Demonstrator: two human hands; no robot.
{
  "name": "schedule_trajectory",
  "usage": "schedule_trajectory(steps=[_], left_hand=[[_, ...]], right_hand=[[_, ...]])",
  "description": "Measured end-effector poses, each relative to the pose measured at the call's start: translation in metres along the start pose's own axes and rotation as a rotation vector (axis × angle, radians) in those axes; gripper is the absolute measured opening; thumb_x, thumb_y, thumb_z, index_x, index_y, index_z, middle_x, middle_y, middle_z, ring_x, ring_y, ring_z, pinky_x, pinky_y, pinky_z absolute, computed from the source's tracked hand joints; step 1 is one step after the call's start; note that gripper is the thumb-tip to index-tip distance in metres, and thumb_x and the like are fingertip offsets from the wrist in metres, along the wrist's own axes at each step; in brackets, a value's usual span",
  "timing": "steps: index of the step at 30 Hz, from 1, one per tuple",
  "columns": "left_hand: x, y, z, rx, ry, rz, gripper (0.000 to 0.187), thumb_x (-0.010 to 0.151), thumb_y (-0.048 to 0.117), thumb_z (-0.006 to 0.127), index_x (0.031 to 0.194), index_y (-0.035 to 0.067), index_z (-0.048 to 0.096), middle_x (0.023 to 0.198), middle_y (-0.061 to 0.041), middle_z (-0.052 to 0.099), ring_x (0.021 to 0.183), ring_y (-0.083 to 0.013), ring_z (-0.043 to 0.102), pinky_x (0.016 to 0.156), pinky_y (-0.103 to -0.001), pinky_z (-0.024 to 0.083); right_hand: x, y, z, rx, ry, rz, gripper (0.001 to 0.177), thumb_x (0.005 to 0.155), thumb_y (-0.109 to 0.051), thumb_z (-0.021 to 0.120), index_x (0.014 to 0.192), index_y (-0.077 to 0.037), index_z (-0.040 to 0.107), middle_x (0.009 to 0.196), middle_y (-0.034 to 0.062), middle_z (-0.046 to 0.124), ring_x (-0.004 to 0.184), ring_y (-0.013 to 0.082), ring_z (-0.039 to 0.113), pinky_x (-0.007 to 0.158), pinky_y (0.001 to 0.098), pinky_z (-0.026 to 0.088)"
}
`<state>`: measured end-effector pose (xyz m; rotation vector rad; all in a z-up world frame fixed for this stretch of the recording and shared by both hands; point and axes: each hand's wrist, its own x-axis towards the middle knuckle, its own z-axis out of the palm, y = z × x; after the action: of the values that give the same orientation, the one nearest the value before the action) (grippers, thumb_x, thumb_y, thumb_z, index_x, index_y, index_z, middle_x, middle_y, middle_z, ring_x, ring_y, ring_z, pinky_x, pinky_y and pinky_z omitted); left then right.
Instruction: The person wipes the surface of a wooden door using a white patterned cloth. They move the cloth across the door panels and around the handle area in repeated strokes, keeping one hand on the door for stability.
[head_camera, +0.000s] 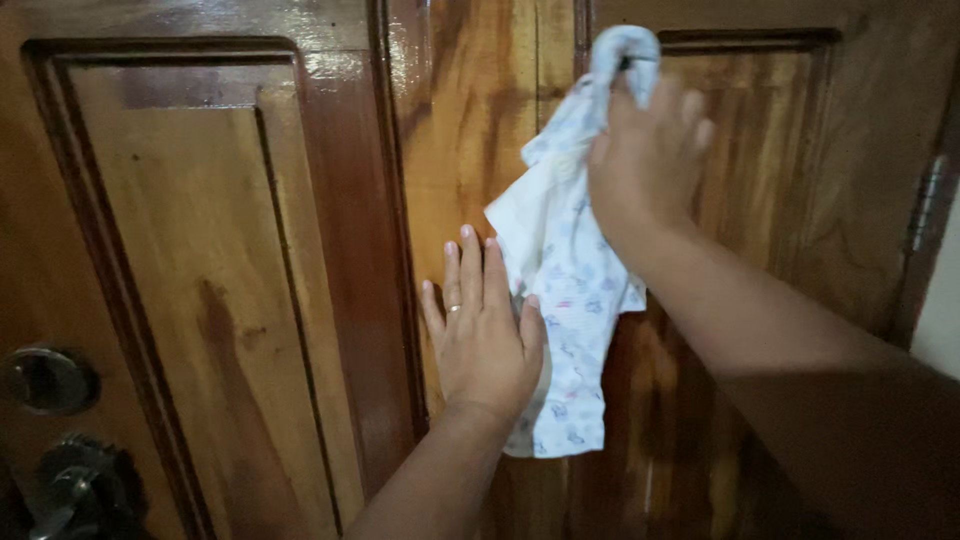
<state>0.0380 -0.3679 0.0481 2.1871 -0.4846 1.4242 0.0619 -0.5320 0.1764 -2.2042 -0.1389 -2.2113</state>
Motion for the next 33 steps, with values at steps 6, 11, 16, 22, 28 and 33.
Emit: schedule_trajectory(steps=[6, 11, 16, 22, 28, 33], left_hand=[[0.001, 0.002, 0.005, 0.058, -0.031, -0.004, 0.075, 0.096, 0.035, 0.051, 0.156, -0.002, 0.026, 0.169, -0.017, 0.012, 0.156, -0.0321, 0.007, 0.121, -0.057, 0.003], [0.0, 0.006, 0.008, 0.091, -0.046, -0.016, 0.079, 0.094, 0.036, 0.05, 0.157, -0.001, 0.021, 0.169, -0.016, 0.009, 0.155, -0.031, 0.003, 0.121, -0.056, 0.003], [0.002, 0.004, 0.004, 0.139, -0.11, -0.029, 0.077, 0.094, 0.035, 0.048, 0.158, 0.003, 0.018, 0.168, -0.014, 0.005, 0.154, -0.0286, 0.001, 0.121, -0.054, 0.001], [0.001, 0.006, 0.002, 0.135, -0.102, -0.031, 0.079, 0.092, 0.033, 0.05, 0.158, 0.004, 0.018, 0.168, -0.013, 0.005, 0.154, -0.0286, 0.001, 0.121, -0.054, 0.001], [0.0, 0.005, 0.002, 0.129, -0.063, -0.002, 0.08, 0.091, 0.031, 0.052, 0.158, 0.001, 0.02, 0.169, -0.015, 0.006, 0.156, -0.0305, 0.002, 0.122, -0.056, 0.002], [0.0, 0.005, 0.007, 0.115, -0.083, -0.018, 0.083, 0.089, 0.031, 0.054, 0.158, 0.001, 0.019, 0.169, -0.014, 0.006, 0.156, -0.0305, 0.002, 0.122, -0.057, 0.003]], right_hand=[[-0.084, 0.005, -0.018, 0.068, -0.194, 0.171, 0.062, 0.082, -0.013, 0.073, 0.141, -0.001, 0.057, 0.12, 0.0254, 0.051, 0.113, 0.0438, 0.047, 0.095, 0.0558, 0.038], [-0.114, 0.005, -0.026, 0.049, -0.374, 0.202, 0.066, 0.081, -0.011, 0.071, 0.144, 0.001, 0.054, 0.121, 0.0223, 0.051, 0.112, 0.0377, 0.048, 0.095, 0.051, 0.039], [-0.053, 0.022, -0.013, -0.02, -0.249, 0.071, 0.062, 0.085, -0.013, 0.07, 0.144, -0.001, 0.057, 0.125, 0.0243, 0.05, 0.115, 0.0396, 0.047, 0.094, 0.0512, 0.04], [0.03, 0.049, 0.0, 0.209, -0.094, 0.116, 0.052, 0.098, -0.01, 0.061, 0.148, 0.003, 0.055, 0.142, 0.0283, 0.046, 0.128, 0.0436, 0.046, 0.106, 0.0539, 0.039], [0.015, 0.054, 0.01, 0.322, -0.114, 0.272, 0.04, 0.096, -0.014, 0.058, 0.134, -0.003, 0.067, 0.13, 0.0265, 0.055, 0.119, 0.0434, 0.055, 0.102, 0.0539, 0.044], [0.027, 0.059, 0.005, 0.508, -0.112, 0.428, 0.037, 0.097, -0.013, 0.056, 0.129, 0.0, 0.069, 0.123, 0.0267, 0.063, 0.114, 0.0411, 0.061, 0.099, 0.0508, 0.047]])
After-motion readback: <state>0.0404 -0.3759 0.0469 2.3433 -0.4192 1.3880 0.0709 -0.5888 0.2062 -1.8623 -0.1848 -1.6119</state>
